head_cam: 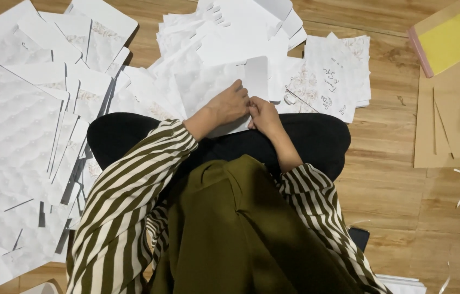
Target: Stuffing printed invitations into envelopes while sitting on the floor.
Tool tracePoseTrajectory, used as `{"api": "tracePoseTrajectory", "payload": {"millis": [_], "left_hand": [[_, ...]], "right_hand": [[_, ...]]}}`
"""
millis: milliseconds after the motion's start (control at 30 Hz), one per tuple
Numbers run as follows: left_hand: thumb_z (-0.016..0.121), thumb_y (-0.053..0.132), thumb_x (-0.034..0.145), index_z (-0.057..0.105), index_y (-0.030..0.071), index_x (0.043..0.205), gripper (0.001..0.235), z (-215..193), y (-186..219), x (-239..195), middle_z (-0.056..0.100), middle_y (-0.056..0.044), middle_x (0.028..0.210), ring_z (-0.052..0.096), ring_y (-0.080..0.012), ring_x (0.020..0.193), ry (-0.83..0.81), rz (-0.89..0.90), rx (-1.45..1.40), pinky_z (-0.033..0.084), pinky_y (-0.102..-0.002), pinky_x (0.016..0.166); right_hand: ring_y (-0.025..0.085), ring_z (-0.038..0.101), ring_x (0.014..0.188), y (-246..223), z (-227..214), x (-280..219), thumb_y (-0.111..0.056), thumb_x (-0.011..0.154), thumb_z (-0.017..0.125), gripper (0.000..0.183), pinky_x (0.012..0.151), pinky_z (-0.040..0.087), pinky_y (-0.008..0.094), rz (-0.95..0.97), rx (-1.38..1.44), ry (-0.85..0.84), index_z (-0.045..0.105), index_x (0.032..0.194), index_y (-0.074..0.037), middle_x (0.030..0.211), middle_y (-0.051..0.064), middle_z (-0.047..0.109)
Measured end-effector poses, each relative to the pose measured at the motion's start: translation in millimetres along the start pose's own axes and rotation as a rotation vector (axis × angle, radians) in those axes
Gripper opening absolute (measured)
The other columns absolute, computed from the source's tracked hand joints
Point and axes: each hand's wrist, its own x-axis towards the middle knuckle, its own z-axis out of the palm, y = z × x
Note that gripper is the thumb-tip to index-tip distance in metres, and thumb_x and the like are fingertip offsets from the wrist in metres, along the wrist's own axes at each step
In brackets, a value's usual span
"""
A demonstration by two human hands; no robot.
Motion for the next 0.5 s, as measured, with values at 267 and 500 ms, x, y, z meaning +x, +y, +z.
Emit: {"api": "tracePoseTrajectory", "payload": {"millis": [267, 500], "left_hand": [[0.079, 0.042, 0.066, 0.023, 0.017, 0.139, 0.096, -10, -46, -56, 0.024, -0.01, 0.143, 0.026, -0.0307, 0.13, 0.347, -0.595, -0.546, 0.014, -0.054, 0.108], [0.061, 0.006, 0.088, 0.054, 0.0, 0.109, 0.023, 2, -113, -176, 0.057, -0.008, 0.097, 0.052, -0.0156, 0.082, 0.666, -0.867, -1.264, 0.045, -0.026, 0.076]], "right_hand": [[0.013, 0.05, 0.05, -36, -29, -20, 0.001, 0.08, 0.057, 0.007, 0.052, 0.04, 0.023, -0.304, 0.039, 0.206, 0.062, 0.084, 0.0, 0.068, 0.005, 0.058], [0.01, 0.048, 0.059, -6, -57, 2, -0.002, 0.082, 0.058, 0.026, 0.057, 0.043, 0.022, -0.336, -0.041, 0.447, 0.054, 0.108, -0.004, 0.098, 0.007, 0.057]]}}
